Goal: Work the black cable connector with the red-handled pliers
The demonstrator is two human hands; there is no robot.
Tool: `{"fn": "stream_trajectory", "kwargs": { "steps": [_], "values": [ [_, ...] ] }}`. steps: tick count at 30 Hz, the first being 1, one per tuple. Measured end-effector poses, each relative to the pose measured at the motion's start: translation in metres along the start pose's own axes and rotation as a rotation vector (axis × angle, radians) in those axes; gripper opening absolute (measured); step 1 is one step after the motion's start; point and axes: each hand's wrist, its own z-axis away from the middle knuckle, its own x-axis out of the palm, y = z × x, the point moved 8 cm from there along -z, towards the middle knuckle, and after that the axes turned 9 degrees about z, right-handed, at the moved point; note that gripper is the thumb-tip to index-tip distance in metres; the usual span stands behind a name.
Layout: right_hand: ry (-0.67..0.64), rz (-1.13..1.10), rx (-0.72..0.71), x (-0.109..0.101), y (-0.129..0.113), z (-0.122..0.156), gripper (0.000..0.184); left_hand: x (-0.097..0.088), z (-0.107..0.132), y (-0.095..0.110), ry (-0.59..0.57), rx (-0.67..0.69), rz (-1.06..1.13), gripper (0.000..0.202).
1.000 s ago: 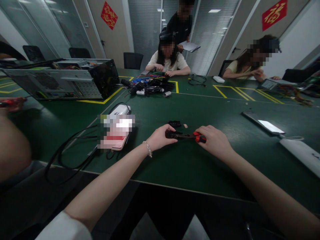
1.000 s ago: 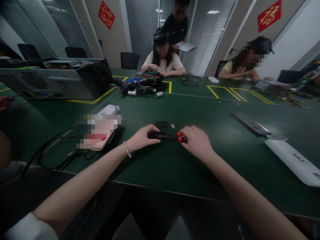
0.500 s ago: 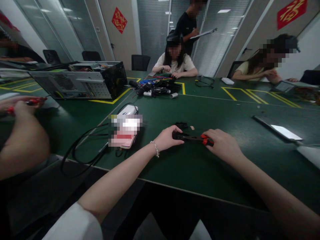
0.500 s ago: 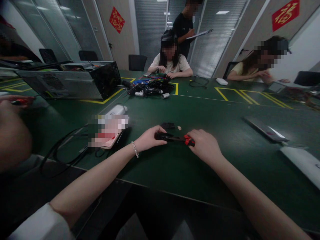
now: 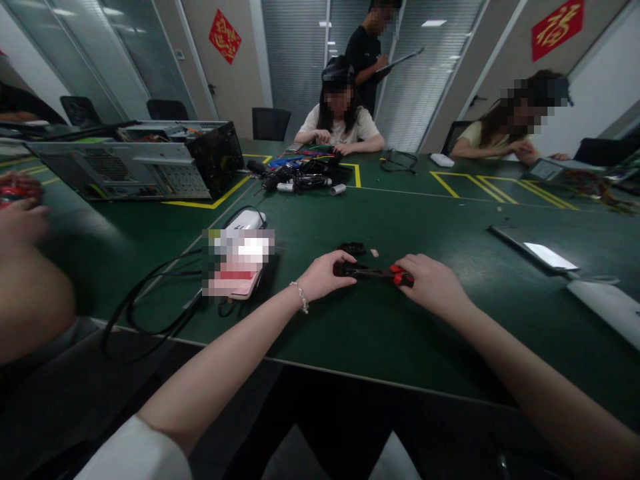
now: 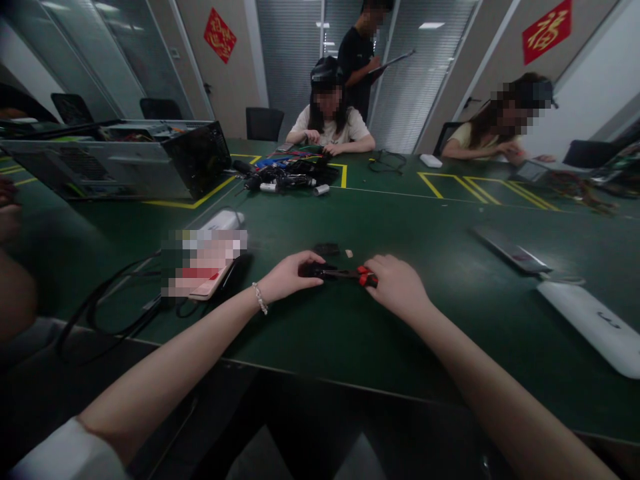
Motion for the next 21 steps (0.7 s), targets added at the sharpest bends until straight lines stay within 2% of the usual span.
{"fn": "stream_trajectory", "kwargs": {
  "steps": [10,21],
  "values": [
    [-0.02,-0.083,0.009,0.009,0.006,0.001,0.018,0.002,-0.001,-0.008,-0.016,-0.04,0.128,0.043],
    [0.043,-0.064,0.011,0.001,0.008,0.002,0.017,0.004,-0.004,-0.013,0.006,-0.065,0.193,0.042]
  ]
}}
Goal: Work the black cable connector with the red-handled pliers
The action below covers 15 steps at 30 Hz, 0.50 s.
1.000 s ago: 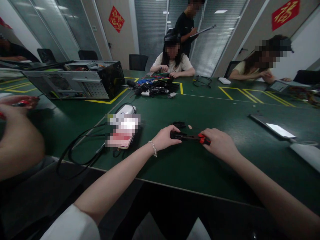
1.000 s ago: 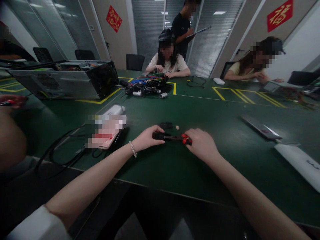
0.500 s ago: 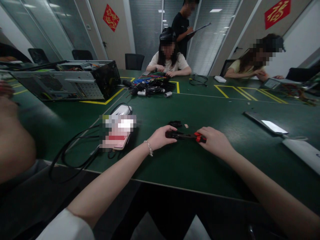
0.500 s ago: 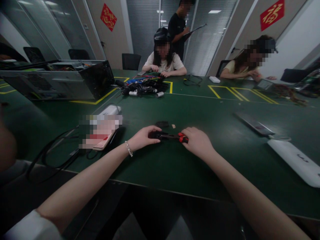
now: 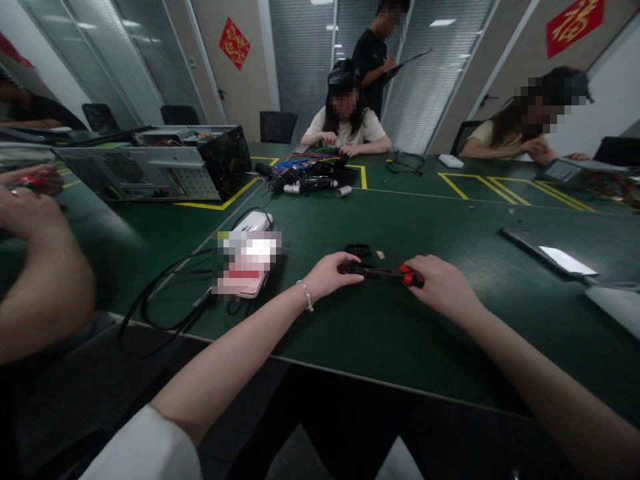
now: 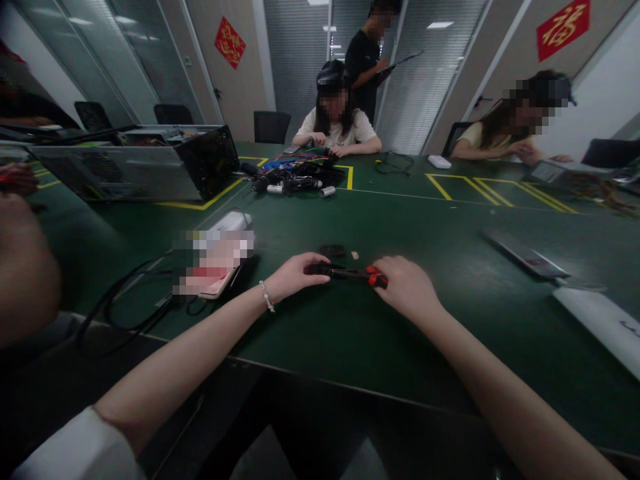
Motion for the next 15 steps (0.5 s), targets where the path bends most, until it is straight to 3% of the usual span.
{"fn": "stream_trajectory", "kwargs": {
  "steps": [7,15],
  "values": [
    [-0.116,-0.095,0.091,0.011,0.004,0.0,0.018,-0.001,0.003,0.005,0.004,0.01,0.032,0.039],
    [-0.01,-0.044,0.034,-0.001,0.001,0.001,0.015,-0.001,0.005,0.006,0.013,-0.051,0.038,0.04]
  ]
}}
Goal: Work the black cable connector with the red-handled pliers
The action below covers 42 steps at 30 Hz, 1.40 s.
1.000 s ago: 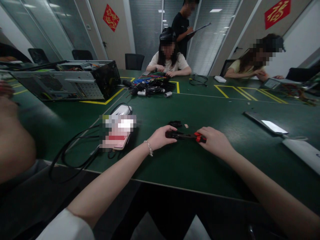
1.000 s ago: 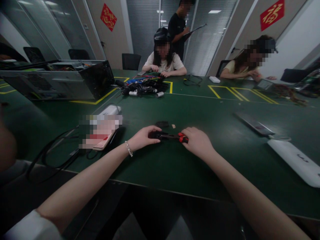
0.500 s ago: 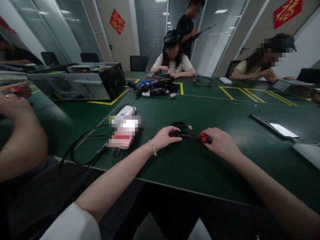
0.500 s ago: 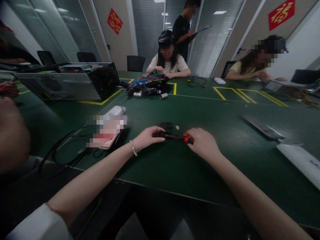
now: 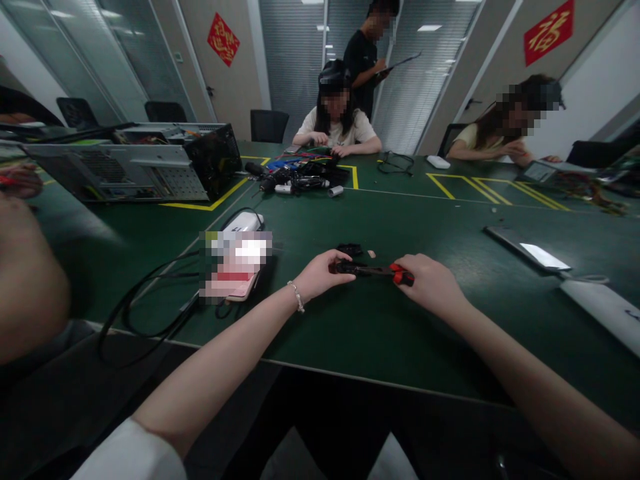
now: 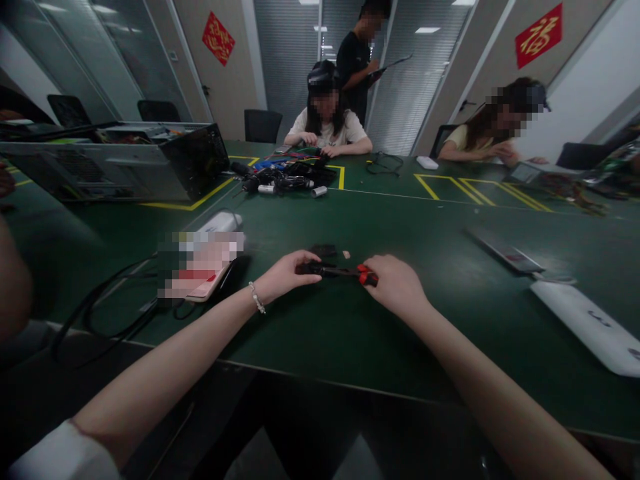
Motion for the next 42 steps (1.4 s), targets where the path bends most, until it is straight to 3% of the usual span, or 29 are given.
{"fn": "stream_trajectory", "kwargs": {
  "steps": [6,11,21,27,32,38,42],
  "values": [
    [-0.063,-0.035,0.039,0.006,0.001,-0.001,0.015,-0.001,-0.001,-0.002,-0.005,0.023,-0.006,0.041],
    [-0.007,0.035,-0.003,-0.002,-0.003,-0.001,0.015,0.0,-0.002,-0.004,0.008,-0.001,-0.022,0.041],
    [-0.017,0.006,-0.002,0.002,-0.002,-0.001,0.015,0.001,-0.004,-0.007,0.001,0.018,-0.013,0.04],
    [0.001,0.01,-0.001,-0.001,-0.003,-0.001,0.015,0.002,0.0,-0.004,0.008,-0.064,0.092,0.052],
    [-0.04,-0.038,0.038,0.005,0.001,-0.001,0.015,0.007,-0.003,-0.01,-0.01,-0.07,0.208,0.039],
    [0.016,0.042,-0.011,0.0,0.001,-0.001,0.015,0.011,-0.008,-0.022,-0.015,-0.073,0.274,0.039],
    [-0.015,0.021,0.017,0.004,0.003,-0.002,0.015,0.012,-0.01,-0.021,0.001,-0.076,0.31,0.039]
  ]
}}
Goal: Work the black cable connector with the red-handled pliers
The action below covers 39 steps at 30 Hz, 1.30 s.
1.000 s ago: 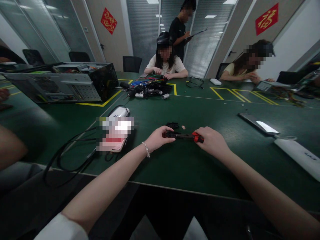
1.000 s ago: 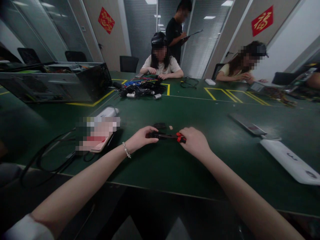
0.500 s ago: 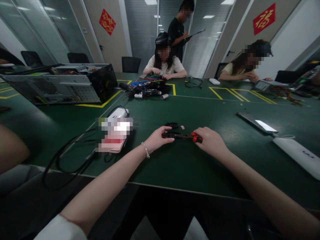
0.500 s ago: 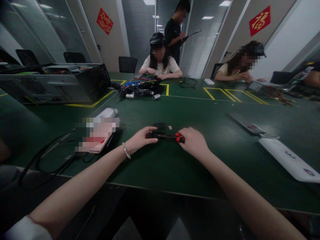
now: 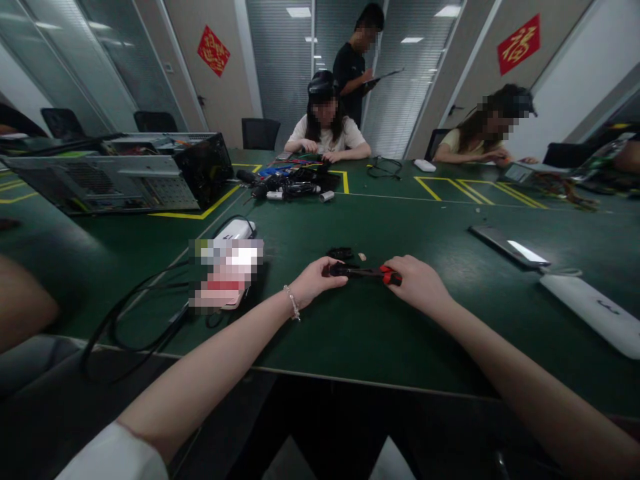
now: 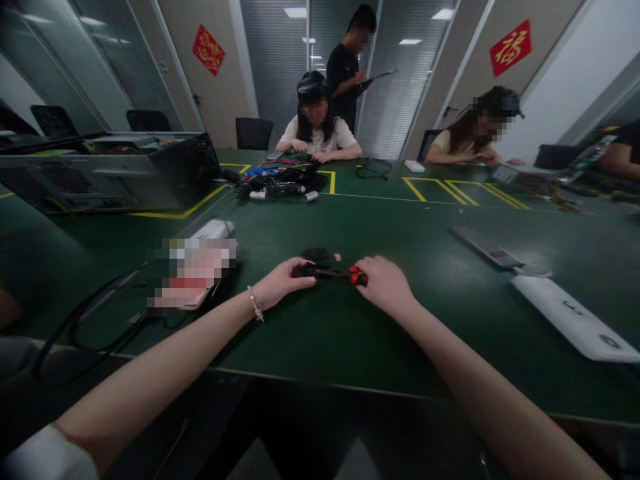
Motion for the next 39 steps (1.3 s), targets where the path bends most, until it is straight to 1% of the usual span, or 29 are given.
{"fn": "stream_trajectory", "kwargs": {
  "steps": [4,11,17,22,27,29,35,39],
  "values": [
    [-0.052,-0.041,0.029,0.006,0.001,0.0,0.015,0.002,-0.001,0.0,-0.019,-0.015,0.041,0.039],
    [0.022,0.0,0.0,-0.001,0.001,0.0,0.015,0.0,0.001,0.0,-0.015,-0.053,0.068,0.04],
    [-0.055,-0.062,0.042,0.006,0.003,0.0,0.015,0.001,0.002,0.002,-0.012,-0.068,0.066,0.04],
    [0.0,-0.009,0.014,0.0,0.001,0.0,0.015,0.0,0.001,0.001,-0.016,-0.063,0.079,0.039],
    [-0.035,-0.024,0.038,0.005,0.003,0.0,0.015,0.002,0.0,-0.001,-0.018,-0.067,0.149,0.046],
    [-0.052,-0.031,0.044,0.007,0.003,0.0,0.016,0.002,0.0,-0.002,-0.016,-0.067,0.193,0.045],
    [0.008,0.028,-0.005,-0.003,-0.001,0.0,0.015,0.001,-0.002,-0.006,-0.025,-0.074,0.22,0.043],
    [-0.003,0.027,0.003,-0.001,0.0,0.0,0.016,0.0,-0.003,-0.009,-0.04,-0.08,0.207,0.043]
  ]
}}
